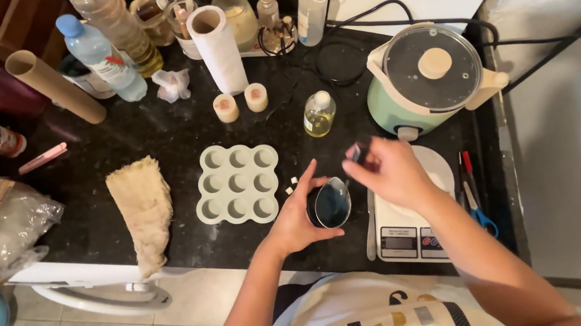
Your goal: Measuring the temperature of liquid wax in a metal container using a digital thermometer
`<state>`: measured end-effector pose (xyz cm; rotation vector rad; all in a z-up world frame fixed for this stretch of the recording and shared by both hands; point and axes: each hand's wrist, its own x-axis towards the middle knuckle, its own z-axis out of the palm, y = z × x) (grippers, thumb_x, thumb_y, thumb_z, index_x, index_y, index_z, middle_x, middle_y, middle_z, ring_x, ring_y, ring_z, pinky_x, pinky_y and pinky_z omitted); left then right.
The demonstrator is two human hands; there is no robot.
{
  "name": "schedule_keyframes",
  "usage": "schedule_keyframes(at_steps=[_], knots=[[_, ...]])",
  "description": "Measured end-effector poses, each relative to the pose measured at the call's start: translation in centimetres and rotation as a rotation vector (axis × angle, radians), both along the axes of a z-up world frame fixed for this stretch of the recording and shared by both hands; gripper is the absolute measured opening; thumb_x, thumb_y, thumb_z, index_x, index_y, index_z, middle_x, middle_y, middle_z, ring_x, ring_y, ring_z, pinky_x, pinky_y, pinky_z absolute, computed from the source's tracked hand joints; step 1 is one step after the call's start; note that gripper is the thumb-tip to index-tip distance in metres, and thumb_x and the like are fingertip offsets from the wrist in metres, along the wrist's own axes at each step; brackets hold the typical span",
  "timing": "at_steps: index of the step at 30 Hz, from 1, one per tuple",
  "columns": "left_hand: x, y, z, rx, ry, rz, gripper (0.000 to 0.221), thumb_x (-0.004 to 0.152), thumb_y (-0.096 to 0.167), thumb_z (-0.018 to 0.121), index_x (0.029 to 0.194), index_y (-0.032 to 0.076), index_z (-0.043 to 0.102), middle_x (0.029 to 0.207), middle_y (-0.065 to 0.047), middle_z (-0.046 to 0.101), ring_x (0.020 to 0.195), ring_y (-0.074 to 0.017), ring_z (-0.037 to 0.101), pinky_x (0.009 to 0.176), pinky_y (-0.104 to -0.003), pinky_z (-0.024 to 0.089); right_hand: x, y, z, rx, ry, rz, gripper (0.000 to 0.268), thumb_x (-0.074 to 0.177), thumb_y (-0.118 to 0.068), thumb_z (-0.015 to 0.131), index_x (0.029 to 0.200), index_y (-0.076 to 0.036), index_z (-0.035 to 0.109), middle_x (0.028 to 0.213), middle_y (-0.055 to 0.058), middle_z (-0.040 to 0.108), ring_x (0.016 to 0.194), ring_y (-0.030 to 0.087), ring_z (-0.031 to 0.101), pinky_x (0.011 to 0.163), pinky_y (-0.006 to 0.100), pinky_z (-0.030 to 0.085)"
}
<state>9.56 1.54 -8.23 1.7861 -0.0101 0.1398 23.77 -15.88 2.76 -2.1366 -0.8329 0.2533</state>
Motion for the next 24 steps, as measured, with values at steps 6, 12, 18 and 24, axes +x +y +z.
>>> schedule_keyframes(at_steps=[6, 12, 18, 24], knots=[[-1.1, -0.5, -0.1, 0.046, -0.021, 0.025, 0.151, 0.043, 0.035, 0.101, 0.165, 0.006, 0.016, 0.139, -0.009, 0.059, 0.141, -0.0305, 0.048, 0.125, -0.046, 0.031, -2.7, -4.1, 2.8, -0.015, 0.044, 0.100, 0.022, 0.079, -0.017, 0.085, 0.101, -0.015, 0.078, 0.052, 0.001, 0.059, 0.052, 0.018, 0.068, 0.050, 0.029, 0.054], [-0.6, 0.1, -2.0, -0.015, -0.052, 0.000, 0.148, 0.044, 0.023, 0.101, 0.163, 0.003, 0.016, 0.133, -0.009, 0.066, 0.134, -0.0284, 0.056, 0.124, -0.044, 0.031, -4.1, -4.0, 3.9, 0.008, 0.002, 0.105, 0.022, 0.078, -0.014, 0.083, 0.100, -0.016, 0.078, 0.057, 0.003, 0.066, 0.051, 0.019, 0.066, 0.048, 0.029, 0.053], [-1.4, -0.4, -0.2, 0.223, -0.212, 0.247, 0.138, 0.048, 0.021, 0.099, 0.161, 0.002, 0.022, 0.133, -0.005, 0.066, 0.130, -0.0256, 0.059, 0.118, -0.045, 0.032, -6.5, -4.4, 6.0, 0.041, -0.118, 0.078, 0.025, 0.076, -0.015, 0.085, 0.099, -0.016, 0.076, 0.072, 0.005, 0.076, 0.055, 0.023, 0.069, 0.050, 0.031, 0.055], [-2.7, 1.3, 3.5, 0.538, -0.497, 0.590, 0.124, 0.051, 0.023, 0.101, 0.154, -0.004, 0.037, 0.133, -0.011, 0.065, 0.125, -0.0325, 0.060, 0.114, -0.054, 0.038, -8.7, -3.5, 8.4, 0.173, -0.079, -0.029, 0.027, 0.076, -0.010, 0.085, 0.101, -0.014, 0.079, 0.073, 0.003, 0.079, 0.053, 0.014, 0.068, 0.051, 0.024, 0.055]])
